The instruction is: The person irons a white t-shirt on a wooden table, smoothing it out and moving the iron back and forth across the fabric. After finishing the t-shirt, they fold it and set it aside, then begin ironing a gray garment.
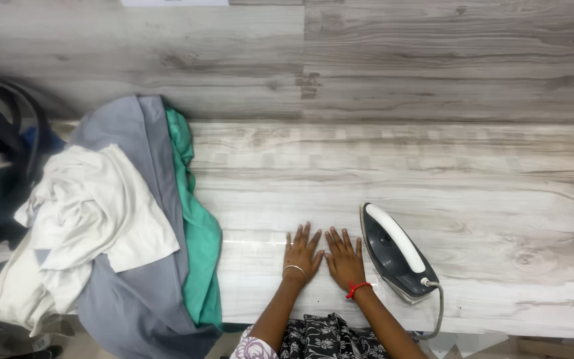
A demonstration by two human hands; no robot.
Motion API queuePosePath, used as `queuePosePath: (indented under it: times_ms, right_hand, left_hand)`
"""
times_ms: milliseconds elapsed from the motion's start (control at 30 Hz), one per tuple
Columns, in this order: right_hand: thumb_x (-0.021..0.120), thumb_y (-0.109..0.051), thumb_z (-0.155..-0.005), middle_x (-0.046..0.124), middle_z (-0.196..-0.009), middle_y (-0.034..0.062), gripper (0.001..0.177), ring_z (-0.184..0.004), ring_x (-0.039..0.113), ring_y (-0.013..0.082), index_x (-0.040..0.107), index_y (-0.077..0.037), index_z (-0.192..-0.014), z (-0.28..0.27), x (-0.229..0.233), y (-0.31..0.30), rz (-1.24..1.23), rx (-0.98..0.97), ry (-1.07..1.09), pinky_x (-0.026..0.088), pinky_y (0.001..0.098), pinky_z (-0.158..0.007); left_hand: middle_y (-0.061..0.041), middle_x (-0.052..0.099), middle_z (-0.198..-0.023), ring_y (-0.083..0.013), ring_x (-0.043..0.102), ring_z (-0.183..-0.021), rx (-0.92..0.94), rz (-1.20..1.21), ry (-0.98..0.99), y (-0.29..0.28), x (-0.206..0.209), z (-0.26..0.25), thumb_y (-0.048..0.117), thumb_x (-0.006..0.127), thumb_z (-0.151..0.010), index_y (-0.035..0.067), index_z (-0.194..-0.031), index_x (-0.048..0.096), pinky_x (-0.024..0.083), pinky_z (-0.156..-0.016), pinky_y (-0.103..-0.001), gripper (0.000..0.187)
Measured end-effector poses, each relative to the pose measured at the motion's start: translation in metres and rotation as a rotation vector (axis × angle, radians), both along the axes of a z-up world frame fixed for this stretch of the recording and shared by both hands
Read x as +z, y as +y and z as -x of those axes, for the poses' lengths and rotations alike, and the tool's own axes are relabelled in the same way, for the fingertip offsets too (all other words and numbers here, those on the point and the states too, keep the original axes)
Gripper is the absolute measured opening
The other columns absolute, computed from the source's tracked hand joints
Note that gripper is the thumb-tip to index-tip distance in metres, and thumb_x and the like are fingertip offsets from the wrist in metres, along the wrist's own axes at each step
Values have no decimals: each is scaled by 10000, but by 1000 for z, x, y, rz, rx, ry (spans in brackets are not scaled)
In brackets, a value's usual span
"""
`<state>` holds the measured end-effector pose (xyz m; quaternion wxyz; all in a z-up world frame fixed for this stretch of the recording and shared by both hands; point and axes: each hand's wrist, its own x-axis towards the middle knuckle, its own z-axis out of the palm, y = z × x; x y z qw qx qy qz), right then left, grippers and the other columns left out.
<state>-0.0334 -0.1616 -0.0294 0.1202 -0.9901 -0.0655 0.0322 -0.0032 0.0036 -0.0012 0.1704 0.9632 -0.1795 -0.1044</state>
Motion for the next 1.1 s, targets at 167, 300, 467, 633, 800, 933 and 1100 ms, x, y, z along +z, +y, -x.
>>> queuePosePath:
  times_ms: [167,300,467,633,800,933,1100]
  right_hand:
    - [443,-377,-997,205,-1675,-17,624,-1550,130,251,294,-212,-1580,0,-4,0,8,2,-27,44,594,-1222]
    - [438,-365,-1000,208,-1676,-12,619,-1551,126,255,294,-204,-1580,-1,-7,-1,10,7,-37,44,592,-1223]
    - [431,-362,-999,214,-1673,-4,621,-1551,125,258,294,-197,-1582,0,-9,-1,13,15,-58,46,593,-1220]
    - [440,-367,-1004,226,-1670,-1,614,-1548,137,271,309,-191,-1577,-1,-5,-1,-11,13,-39,60,605,-1215]
    - [486,-359,-989,265,-1654,-3,601,-1546,175,272,360,-192,-1552,-3,9,1,-37,-13,28,106,618,-1220]
    - [518,-342,-978,275,-1651,24,605,-1539,183,301,375,-176,-1542,-2,9,2,-49,-6,13,131,649,-1201]
    - [585,-312,-912,251,-1650,54,666,-1524,166,319,373,-165,-1526,-1,-1,5,-103,-46,77,107,679,-1163]
  left_hand:
    - [-104,122,-1698,-280,87,-1565,13,37,1,0,-1,-1,444,455,-1012,262,-1593,306,53,-1248,-529,627]
    - [-107,144,-1703,-278,100,-1572,13,45,-9,1,-3,0,447,458,-1019,252,-1594,321,55,-1255,-529,622]
    - [-108,148,-1694,-284,105,-1564,19,65,-38,1,-4,1,450,460,-1013,253,-1589,325,45,-1249,-529,623]
    - [-117,152,-1687,-293,114,-1558,10,46,-41,-1,-7,-1,446,459,-1014,242,-1581,334,56,-1241,-535,615]
    - [-116,190,-1689,-292,149,-1560,21,72,-94,1,-8,2,435,483,-1013,236,-1581,364,85,-1248,-542,614]
    - [-115,179,-1683,-295,137,-1555,31,70,-62,0,-1,2,426,493,-1007,239,-1569,366,81,-1242,-538,605]
    - [-116,170,-1680,-300,125,-1555,72,76,58,-3,14,3,352,544,-994,209,-1558,362,71,-1238,-526,610]
